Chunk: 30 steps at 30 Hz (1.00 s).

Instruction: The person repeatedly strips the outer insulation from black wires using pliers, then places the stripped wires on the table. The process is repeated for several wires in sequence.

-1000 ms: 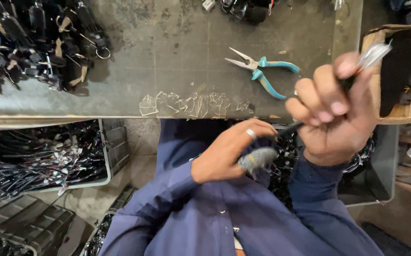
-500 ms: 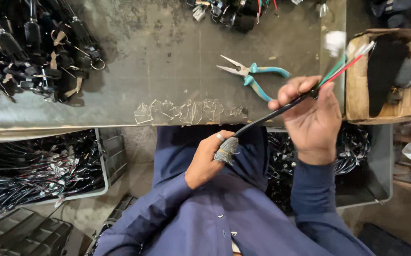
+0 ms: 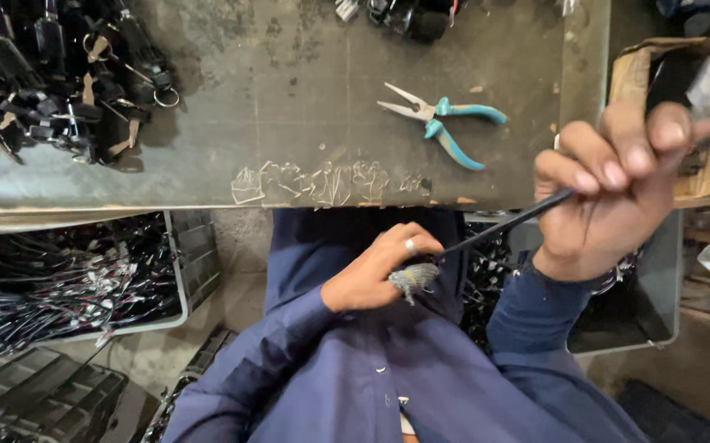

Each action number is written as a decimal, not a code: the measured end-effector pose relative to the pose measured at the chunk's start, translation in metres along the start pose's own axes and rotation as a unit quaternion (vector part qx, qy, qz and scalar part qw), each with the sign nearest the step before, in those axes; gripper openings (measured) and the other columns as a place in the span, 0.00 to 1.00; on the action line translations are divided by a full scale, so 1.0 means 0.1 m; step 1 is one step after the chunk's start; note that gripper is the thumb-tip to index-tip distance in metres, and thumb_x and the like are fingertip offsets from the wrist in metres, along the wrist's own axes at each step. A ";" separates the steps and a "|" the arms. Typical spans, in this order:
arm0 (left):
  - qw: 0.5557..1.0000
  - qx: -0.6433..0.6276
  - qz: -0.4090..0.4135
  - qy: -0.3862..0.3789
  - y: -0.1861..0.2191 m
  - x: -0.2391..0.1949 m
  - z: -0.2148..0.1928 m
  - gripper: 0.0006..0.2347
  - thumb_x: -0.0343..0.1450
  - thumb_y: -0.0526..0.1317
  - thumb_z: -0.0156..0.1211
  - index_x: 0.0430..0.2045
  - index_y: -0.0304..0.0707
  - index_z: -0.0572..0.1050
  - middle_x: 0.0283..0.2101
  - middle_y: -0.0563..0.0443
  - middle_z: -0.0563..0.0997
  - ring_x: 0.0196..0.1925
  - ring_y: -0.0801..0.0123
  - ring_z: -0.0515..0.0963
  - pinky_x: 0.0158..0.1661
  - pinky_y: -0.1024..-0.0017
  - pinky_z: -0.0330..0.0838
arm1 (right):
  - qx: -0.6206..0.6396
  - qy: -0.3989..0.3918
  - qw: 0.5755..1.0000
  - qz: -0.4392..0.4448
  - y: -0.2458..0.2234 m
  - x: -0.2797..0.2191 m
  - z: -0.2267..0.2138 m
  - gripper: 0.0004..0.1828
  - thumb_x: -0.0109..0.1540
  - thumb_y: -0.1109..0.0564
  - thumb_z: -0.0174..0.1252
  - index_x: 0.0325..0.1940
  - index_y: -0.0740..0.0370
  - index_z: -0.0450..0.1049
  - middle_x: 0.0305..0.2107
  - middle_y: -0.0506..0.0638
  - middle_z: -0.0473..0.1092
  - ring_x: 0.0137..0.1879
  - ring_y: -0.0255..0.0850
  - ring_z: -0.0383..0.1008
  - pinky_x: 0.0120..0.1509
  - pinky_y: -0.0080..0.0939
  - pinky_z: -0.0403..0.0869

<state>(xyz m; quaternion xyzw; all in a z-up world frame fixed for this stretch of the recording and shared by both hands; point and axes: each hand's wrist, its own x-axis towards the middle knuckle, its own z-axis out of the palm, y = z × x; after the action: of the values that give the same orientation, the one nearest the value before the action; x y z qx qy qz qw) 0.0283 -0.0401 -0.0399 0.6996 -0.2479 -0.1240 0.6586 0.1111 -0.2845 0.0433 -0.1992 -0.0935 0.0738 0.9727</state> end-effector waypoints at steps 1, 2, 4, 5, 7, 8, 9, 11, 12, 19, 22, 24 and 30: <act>1.000 -0.028 0.011 -0.004 0.04 0.00 -0.02 0.12 0.71 0.33 0.59 0.49 0.38 0.74 0.51 0.45 0.77 0.55 0.56 0.78 0.58 0.64 0.72 | 0.039 -0.046 0.998 0.032 0.02 0.02 0.02 0.21 0.79 0.45 0.45 0.45 0.63 0.71 0.28 0.48 0.70 0.35 0.36 0.69 0.44 0.36 0.70; 0.998 -0.053 0.025 -0.007 0.09 0.02 -0.06 0.13 0.70 0.32 0.57 0.49 0.38 0.73 0.54 0.46 0.76 0.58 0.57 0.78 0.60 0.65 0.73 | 0.054 -0.067 0.995 0.049 0.06 0.04 0.04 0.22 0.80 0.44 0.43 0.46 0.64 0.71 0.27 0.49 0.70 0.34 0.36 0.69 0.43 0.35 0.70; 0.995 0.041 0.087 0.035 0.22 0.05 -0.13 0.14 0.68 0.34 0.62 0.48 0.36 0.73 0.56 0.42 0.74 0.60 0.50 0.75 0.60 0.61 0.68 | 0.060 -0.081 0.993 0.067 0.14 0.05 0.06 0.25 0.82 0.43 0.40 0.48 0.65 0.71 0.24 0.48 0.69 0.32 0.36 0.69 0.41 0.35 0.69; 0.988 0.089 0.118 0.055 0.27 0.07 -0.16 0.15 0.67 0.35 0.65 0.47 0.36 0.72 0.58 0.41 0.73 0.61 0.47 0.73 0.60 0.59 0.65 | 0.027 -0.074 0.995 0.065 0.17 0.03 0.04 0.25 0.82 0.42 0.40 0.46 0.63 0.71 0.23 0.47 0.69 0.31 0.36 0.68 0.40 0.35 0.68; 0.990 0.035 0.135 0.034 0.35 0.11 -0.15 0.14 0.71 0.35 0.64 0.50 0.35 0.72 0.59 0.43 0.74 0.62 0.49 0.74 0.64 0.59 0.66 | -0.065 -0.053 0.995 0.059 0.18 -0.11 -0.04 0.25 0.82 0.42 0.41 0.43 0.61 0.71 0.20 0.45 0.67 0.30 0.35 0.66 0.38 0.34 0.65; 0.989 0.009 0.144 0.024 0.35 0.13 -0.14 0.14 0.73 0.35 0.63 0.52 0.34 0.71 0.60 0.44 0.74 0.63 0.50 0.74 0.65 0.59 0.66 | -0.115 -0.045 0.991 0.042 0.14 -0.15 -0.09 0.25 0.82 0.42 0.42 0.41 0.60 0.71 0.19 0.44 0.67 0.30 0.34 0.64 0.38 0.34 0.64; 0.988 0.035 0.147 0.036 0.34 0.15 -0.12 0.13 0.72 0.35 0.63 0.50 0.35 0.72 0.58 0.45 0.75 0.62 0.51 0.75 0.64 0.60 0.67 | -0.163 -0.036 0.986 0.027 0.12 -0.21 -0.15 0.25 0.82 0.42 0.43 0.40 0.59 0.71 0.17 0.43 0.66 0.30 0.34 0.63 0.38 0.34 0.62; 0.982 0.087 0.159 0.062 0.28 0.19 -0.07 0.11 0.72 0.35 0.62 0.48 0.38 0.74 0.55 0.48 0.77 0.60 0.53 0.76 0.61 0.61 0.69 | -0.209 -0.021 0.978 -0.019 -0.01 -0.18 -0.22 0.26 0.83 0.42 0.44 0.39 0.59 0.72 0.16 0.42 0.64 0.30 0.34 0.62 0.40 0.34 0.61; 0.980 0.101 0.157 0.074 0.23 0.19 -0.06 0.11 0.71 0.35 0.62 0.47 0.37 0.74 0.54 0.47 0.77 0.60 0.51 0.76 0.61 0.60 0.69 | -0.215 -0.012 0.976 -0.038 -0.08 -0.12 -0.23 0.25 0.83 0.43 0.44 0.38 0.59 0.72 0.15 0.42 0.64 0.30 0.33 0.62 0.40 0.34 0.62; 0.990 -0.010 -0.096 0.099 -0.03 -0.16 0.05 0.07 0.73 0.35 0.58 0.43 0.37 0.76 0.37 0.46 0.81 0.40 0.55 0.82 0.43 0.67 0.75 | -0.148 0.062 0.986 -0.040 0.52 0.06 0.23 0.11 0.74 0.50 0.51 0.47 0.59 0.72 0.29 0.51 0.72 0.37 0.39 0.72 0.48 0.39 0.72; 0.988 0.011 -0.062 0.141 -0.03 -0.10 -0.06 0.07 0.72 0.35 0.57 0.42 0.37 0.76 0.36 0.46 0.81 0.39 0.60 0.82 0.42 0.69 0.75 | -0.267 -0.052 0.957 0.097 0.84 -0.02 0.31 0.14 0.72 0.47 0.56 0.48 0.61 0.73 0.41 0.60 0.75 0.52 0.46 0.76 0.59 0.43 0.73; 0.989 0.021 -0.044 0.141 -0.02 -0.09 -0.11 0.08 0.72 0.34 0.56 0.43 0.37 0.75 0.37 0.46 0.81 0.40 0.62 0.82 0.42 0.70 0.75 | -0.335 -0.089 0.930 0.124 0.82 -0.15 0.17 0.14 0.71 0.50 0.57 0.51 0.64 0.73 0.49 0.59 0.72 0.63 0.46 0.73 0.72 0.46 0.72; 0.978 -0.195 -0.062 0.049 0.06 -0.03 -0.29 0.14 0.79 0.32 0.52 0.59 0.37 0.65 0.48 0.49 0.77 0.48 0.67 0.77 0.50 0.68 0.74 | -0.531 -0.075 0.835 0.125 0.51 -0.34 -0.31 0.11 0.65 0.61 0.65 0.50 0.66 0.76 0.51 0.56 0.71 0.59 0.39 0.71 0.65 0.37 0.70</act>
<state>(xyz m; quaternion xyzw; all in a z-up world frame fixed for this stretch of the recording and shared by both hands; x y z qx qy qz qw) 0.0391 -0.0135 -0.0320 0.5768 -0.1428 -0.1760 0.7848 0.0796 -0.2555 -0.0102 -0.6892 -0.1652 0.1481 0.6897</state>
